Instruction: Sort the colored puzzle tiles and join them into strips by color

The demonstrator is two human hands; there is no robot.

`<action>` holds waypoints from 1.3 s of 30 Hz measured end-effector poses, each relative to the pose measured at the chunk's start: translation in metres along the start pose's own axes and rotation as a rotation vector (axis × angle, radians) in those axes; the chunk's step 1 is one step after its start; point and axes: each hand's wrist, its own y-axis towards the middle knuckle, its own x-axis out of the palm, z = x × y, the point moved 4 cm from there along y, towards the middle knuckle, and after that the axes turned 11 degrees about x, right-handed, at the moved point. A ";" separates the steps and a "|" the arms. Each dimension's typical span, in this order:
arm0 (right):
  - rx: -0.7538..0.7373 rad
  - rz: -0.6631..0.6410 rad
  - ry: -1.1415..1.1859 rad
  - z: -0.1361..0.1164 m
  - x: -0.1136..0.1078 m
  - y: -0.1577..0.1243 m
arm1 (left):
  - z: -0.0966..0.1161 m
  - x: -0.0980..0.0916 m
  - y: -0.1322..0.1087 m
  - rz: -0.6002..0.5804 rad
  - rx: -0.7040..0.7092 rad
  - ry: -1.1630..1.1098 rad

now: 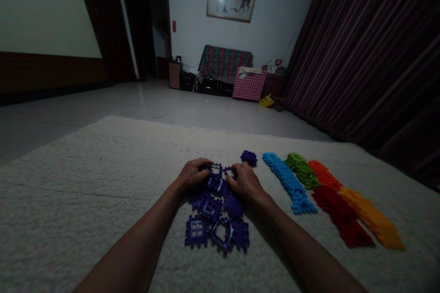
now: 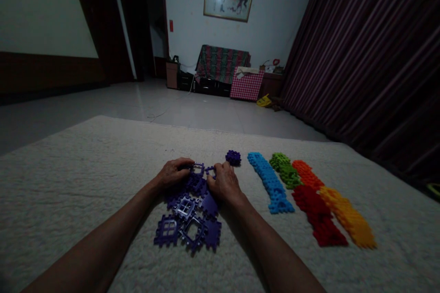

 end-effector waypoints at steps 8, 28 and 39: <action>-0.018 -0.009 0.090 0.011 0.006 0.009 | -0.002 0.001 0.000 0.002 0.007 -0.028; 0.108 0.425 0.047 0.068 -0.009 0.064 | 0.002 -0.002 -0.001 0.000 -0.007 -0.021; -0.159 0.111 0.428 0.022 -0.004 0.016 | -0.006 0.001 -0.001 0.024 -0.032 -0.068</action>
